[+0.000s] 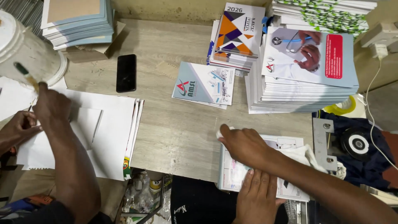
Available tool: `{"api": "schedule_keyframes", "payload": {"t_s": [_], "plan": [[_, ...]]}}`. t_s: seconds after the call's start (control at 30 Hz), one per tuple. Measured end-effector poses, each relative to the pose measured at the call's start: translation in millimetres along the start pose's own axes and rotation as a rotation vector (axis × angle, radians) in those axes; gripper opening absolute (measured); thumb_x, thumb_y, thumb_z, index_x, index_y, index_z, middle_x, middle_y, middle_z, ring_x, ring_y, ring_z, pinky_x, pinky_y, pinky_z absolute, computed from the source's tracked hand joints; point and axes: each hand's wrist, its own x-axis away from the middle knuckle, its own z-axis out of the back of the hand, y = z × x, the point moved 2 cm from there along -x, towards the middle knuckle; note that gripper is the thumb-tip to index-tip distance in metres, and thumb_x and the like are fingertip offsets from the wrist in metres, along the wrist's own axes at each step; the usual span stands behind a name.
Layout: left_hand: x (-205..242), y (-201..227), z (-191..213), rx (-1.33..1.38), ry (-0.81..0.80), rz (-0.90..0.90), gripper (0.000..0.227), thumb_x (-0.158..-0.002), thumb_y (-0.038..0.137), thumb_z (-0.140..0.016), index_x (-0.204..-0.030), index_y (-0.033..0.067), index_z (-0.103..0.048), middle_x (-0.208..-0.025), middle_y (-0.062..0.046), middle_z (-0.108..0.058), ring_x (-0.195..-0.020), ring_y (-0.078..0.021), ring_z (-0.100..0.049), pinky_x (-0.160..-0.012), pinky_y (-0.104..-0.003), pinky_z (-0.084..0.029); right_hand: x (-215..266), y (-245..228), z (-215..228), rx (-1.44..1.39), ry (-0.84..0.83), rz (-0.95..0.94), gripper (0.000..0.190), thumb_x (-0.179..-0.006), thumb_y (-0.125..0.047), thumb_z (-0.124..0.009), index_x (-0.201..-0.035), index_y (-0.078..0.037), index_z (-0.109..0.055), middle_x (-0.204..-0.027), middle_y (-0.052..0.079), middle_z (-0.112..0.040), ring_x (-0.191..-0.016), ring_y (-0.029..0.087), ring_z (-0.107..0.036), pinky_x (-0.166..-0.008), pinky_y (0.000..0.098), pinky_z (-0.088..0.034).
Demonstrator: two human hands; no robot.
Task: The person assembles booklets by inserting printed pages into covers and smoothing them with a white cloth. Another person applies glue to the spines of the booklets using a brush. The process involves handling stacks of paper, covers, and finished booklets on a cluttered table.
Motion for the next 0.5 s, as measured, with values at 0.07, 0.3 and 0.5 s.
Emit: {"api": "schedule_keyframes", "payload": {"t_s": [0.07,0.3,0.5], "plan": [[3.0,3.7,-3.4,0.007,0.022,0.008,0.099,-0.075,0.065,-0.083,-0.148,0.0034,-0.056,-0.148,-0.014,-0.061,-0.145,-0.0293,-0.048,-0.128,-0.045,-0.024,1.4,0.7,4.4,-0.005,-0.037,-0.02,0.028,-0.11,-0.036,-0.042,-0.111,-0.009,-0.046,-0.062,0.006,-0.065,-0.049,0.031,-0.06,-0.044,0.046,-0.043],[-6.0,4.4,1.7,-0.306,-0.03,0.004,0.134,-0.067,0.096,-0.072,-0.159,0.0072,-0.031,-0.169,-0.015,-0.029,-0.159,-0.0299,-0.025,-0.133,-0.044,-0.018,111.0,108.7,8.5,0.271,0.102,-0.539,0.031,-0.113,-0.035,-0.033,-0.097,-0.017,-0.053,-0.046,-0.011,-0.048,-0.033,0.008,-0.043,-0.032,0.0218,-0.036],[-4.0,2.2,-1.2,-0.215,0.017,-0.024,0.125,-0.07,0.09,-0.076,-0.155,0.0054,-0.041,-0.166,-0.016,-0.038,-0.156,-0.0293,-0.033,-0.132,-0.043,-0.022,64.9,72.0,6.0,0.257,-0.027,-0.462,0.03,-0.111,-0.038,-0.031,-0.108,-0.017,-0.052,-0.05,-0.012,-0.054,-0.038,0.012,-0.046,-0.037,0.0293,-0.04]]}}
